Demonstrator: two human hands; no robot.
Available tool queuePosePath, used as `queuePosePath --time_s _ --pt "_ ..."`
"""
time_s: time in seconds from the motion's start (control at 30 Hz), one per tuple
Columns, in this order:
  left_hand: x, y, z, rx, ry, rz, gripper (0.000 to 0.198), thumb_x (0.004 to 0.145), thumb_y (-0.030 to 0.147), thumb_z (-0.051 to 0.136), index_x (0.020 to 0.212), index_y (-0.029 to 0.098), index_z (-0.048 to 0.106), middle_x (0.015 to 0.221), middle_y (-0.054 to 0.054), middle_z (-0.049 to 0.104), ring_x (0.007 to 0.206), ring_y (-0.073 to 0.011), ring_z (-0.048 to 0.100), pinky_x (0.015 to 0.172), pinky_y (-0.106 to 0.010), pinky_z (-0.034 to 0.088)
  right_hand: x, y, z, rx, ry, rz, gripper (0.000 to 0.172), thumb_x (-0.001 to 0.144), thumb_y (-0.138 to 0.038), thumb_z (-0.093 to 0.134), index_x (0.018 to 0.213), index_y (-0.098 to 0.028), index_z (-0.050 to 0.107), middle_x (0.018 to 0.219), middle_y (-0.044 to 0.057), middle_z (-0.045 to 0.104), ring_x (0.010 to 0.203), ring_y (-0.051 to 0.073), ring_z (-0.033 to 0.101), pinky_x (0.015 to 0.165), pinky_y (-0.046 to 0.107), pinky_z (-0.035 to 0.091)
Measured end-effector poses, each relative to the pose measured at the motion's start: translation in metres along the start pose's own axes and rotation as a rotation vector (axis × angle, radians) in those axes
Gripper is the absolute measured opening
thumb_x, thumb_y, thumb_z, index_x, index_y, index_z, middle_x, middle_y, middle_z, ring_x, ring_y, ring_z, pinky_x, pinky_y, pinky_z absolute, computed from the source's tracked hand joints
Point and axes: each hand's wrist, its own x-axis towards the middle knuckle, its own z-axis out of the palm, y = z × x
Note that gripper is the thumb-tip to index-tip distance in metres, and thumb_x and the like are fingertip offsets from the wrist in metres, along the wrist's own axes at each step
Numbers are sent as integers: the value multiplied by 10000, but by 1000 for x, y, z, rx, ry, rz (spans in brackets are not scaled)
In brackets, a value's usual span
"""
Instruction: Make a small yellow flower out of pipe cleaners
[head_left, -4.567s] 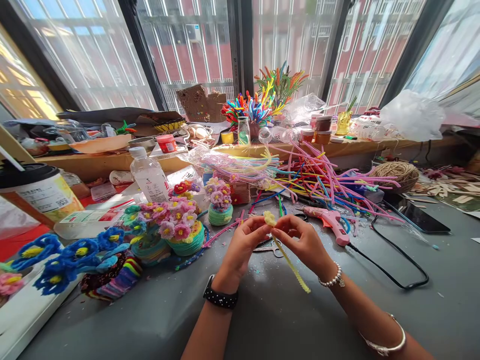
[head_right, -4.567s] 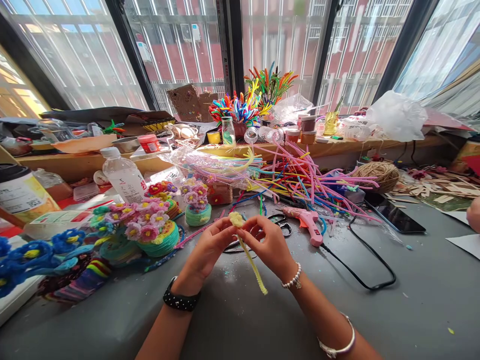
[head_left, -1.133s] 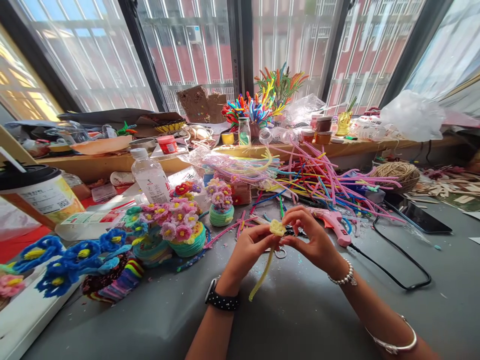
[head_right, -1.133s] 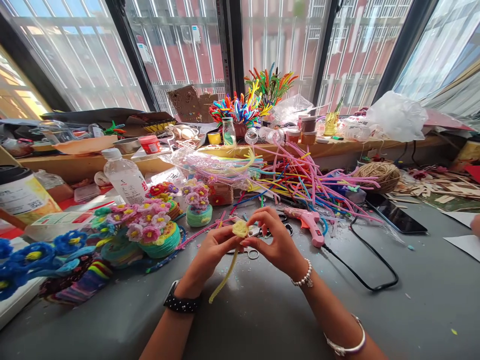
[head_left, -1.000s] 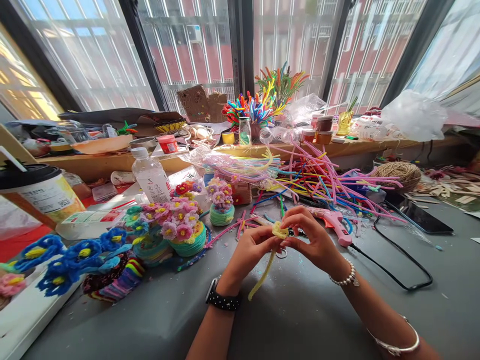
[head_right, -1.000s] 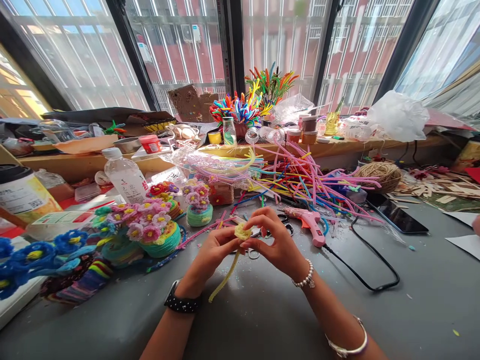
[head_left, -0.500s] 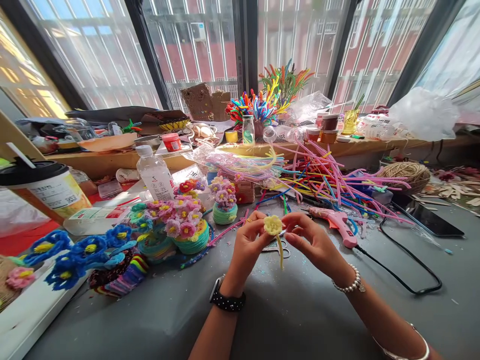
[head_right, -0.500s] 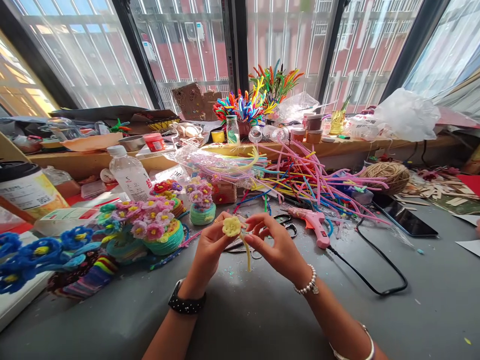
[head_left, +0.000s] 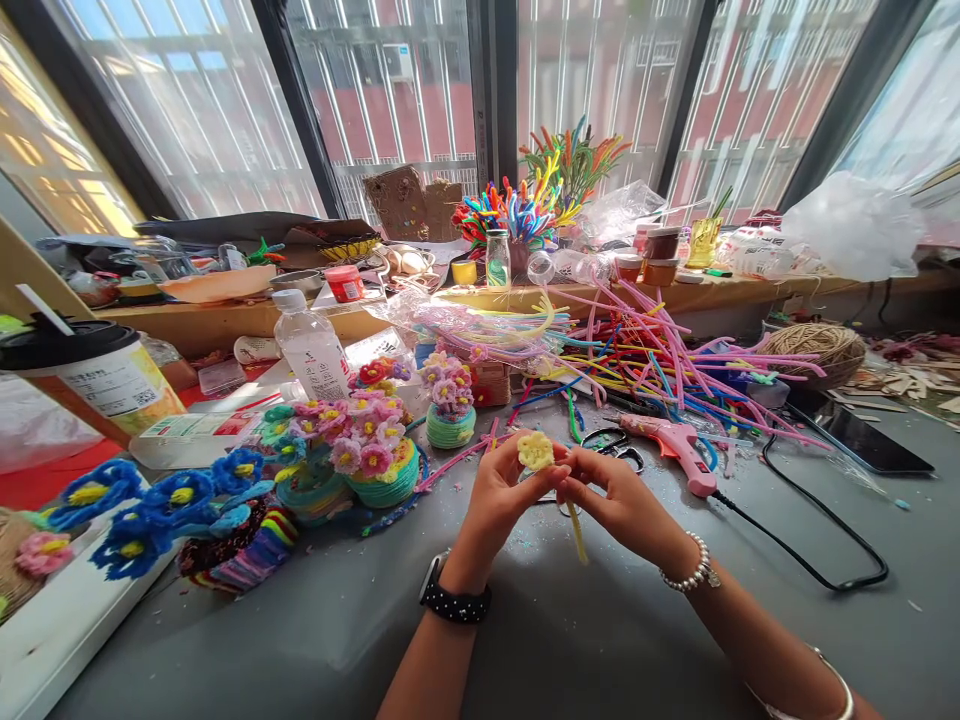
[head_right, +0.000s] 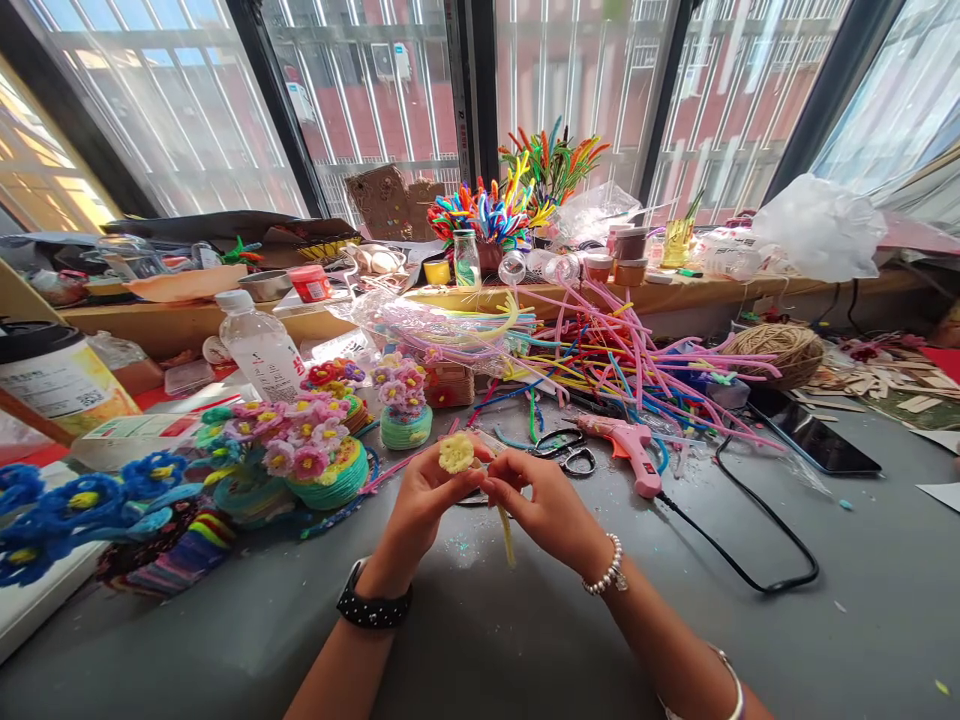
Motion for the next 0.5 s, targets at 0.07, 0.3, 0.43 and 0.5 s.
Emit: queuePosePath --time_s 0.07,0.3,0.43,0.5 --pt "0 0 0 -16 41 -17 132 630 241 619 728 152 617 730 -17 579 706 -139 514 668 -244 401 0 0 -1 45 -22 10 230 805 -356 434 706 -156 490 663 3 535 626 115 485 588 224 383" --pt "1 -4 -4 -81 93 -44 185 611 318 626 665 142 641 675 -28 592 703 -151 519 677 -250 399 2 2 -6 335 -171 83 224 771 -365 486 691 -158 462 632 -12 493 614 105 458 601 226 373" --pt "0 -3 -6 -112 29 -23 169 581 308 649 622 145 631 665 -21 568 673 -141 506 645 -234 393 2 5 -5 501 -324 108 240 752 -377 510 680 -153 463 641 -11 482 605 101 457 612 234 376" --pt "-1 0 -6 -106 8 -28 146 582 282 649 623 145 620 671 -20 562 679 -141 506 642 -231 391 2 6 -4 492 -333 106 253 759 -388 495 673 -152 470 649 -9 475 623 104 453 633 240 373"
